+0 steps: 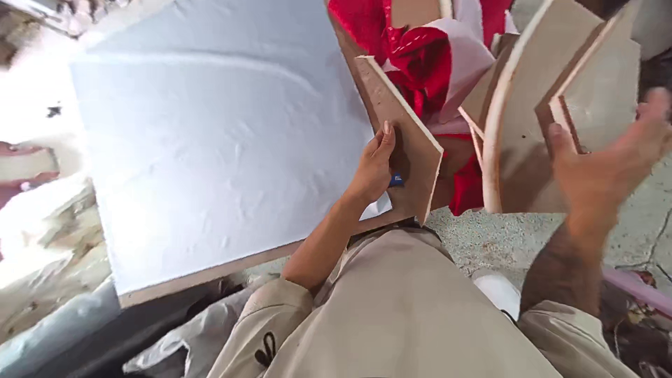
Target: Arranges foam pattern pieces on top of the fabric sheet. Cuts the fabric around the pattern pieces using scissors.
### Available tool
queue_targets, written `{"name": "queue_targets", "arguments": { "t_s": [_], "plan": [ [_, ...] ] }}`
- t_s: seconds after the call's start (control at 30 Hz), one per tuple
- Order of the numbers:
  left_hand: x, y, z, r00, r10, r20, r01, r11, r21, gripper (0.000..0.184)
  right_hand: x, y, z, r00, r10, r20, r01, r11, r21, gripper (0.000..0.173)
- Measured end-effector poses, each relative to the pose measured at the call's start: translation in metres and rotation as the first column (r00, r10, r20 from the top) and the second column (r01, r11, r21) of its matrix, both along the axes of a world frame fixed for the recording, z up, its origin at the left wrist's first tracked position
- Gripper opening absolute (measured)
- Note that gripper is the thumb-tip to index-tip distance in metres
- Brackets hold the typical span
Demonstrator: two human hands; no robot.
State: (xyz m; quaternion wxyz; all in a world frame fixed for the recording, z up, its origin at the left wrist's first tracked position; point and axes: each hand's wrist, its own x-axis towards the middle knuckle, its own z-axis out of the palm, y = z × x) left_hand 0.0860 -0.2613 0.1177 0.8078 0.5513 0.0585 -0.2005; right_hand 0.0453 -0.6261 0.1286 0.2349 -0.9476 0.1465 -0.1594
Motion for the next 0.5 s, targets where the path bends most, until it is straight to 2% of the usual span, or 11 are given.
{"name": "queue_targets", "arguments": {
  "t_s": [0.03, 0.07, 0.1, 0.17, 0.2, 0.27, 0.33, 0.43, 0.5],
  "plan": [
    [-0.001, 0.006, 0.001, 1.0, -0.007, 0.0, 0.007, 1.0, 0.004, 0.052, 0.012, -0.018, -0.008, 0.996, -0.044, -0.079, 0.042, 0.999, -0.022, 0.122],
    [-0.003, 0.012, -0.001, 1.0, -0.018, 0.022, 0.018, 1.0, 0.025, 0.05, 0.023, -0.032, -0.018, 0.983, -0.064, -0.173, 0.059, 0.998, -0.038, 0.132],
    [-0.005, 0.017, -0.004, 0.997, -0.045, 0.064, 0.04, 0.997, 0.071, 0.057, 0.033, -0.04, -0.028, 0.967, -0.067, -0.248, 0.058, 0.997, -0.043, 0.136],
    [-0.009, 0.025, -0.007, 0.986, -0.094, 0.139, 0.071, 0.984, 0.164, 0.084, 0.045, -0.039, -0.039, 0.954, -0.06, -0.293, 0.045, 0.997, -0.06, 0.124],
    [-0.011, 0.028, -0.005, 0.983, -0.096, 0.154, 0.066, 0.979, 0.191, 0.089, 0.049, -0.034, -0.037, 0.957, -0.054, -0.284, 0.037, 0.997, -0.066, 0.113],
    [-0.016, 0.042, -0.001, 0.983, -0.069, 0.168, 0.024, 0.966, 0.258, 0.081, 0.05, -0.028, -0.034, 0.965, -0.026, -0.26, 0.013, 0.999, -0.049, 0.096],
    [-0.02, 0.07, 0.001, 0.983, -0.039, 0.177, -0.017, 0.952, 0.305, 0.064, 0.041, -0.018, -0.032, 0.985, 0.027, -0.17, -0.019, 0.999, 0.046, 0.089],
    [-0.032, 0.152, -0.013, 0.98, -0.039, 0.194, -0.049, 0.903, 0.428, 0.049, 0.017, 0.036, -0.022, 0.984, 0.165, -0.06, -0.148, 0.962, 0.231, 0.099],
    [-0.043, 0.228, -0.038, 0.979, -0.093, 0.18, -0.038, 0.79, 0.612, 0.044, 0.001, 0.092, -0.023, 0.945, 0.315, -0.09, -0.284, 0.924, 0.257, 0.107]
  ]
}}
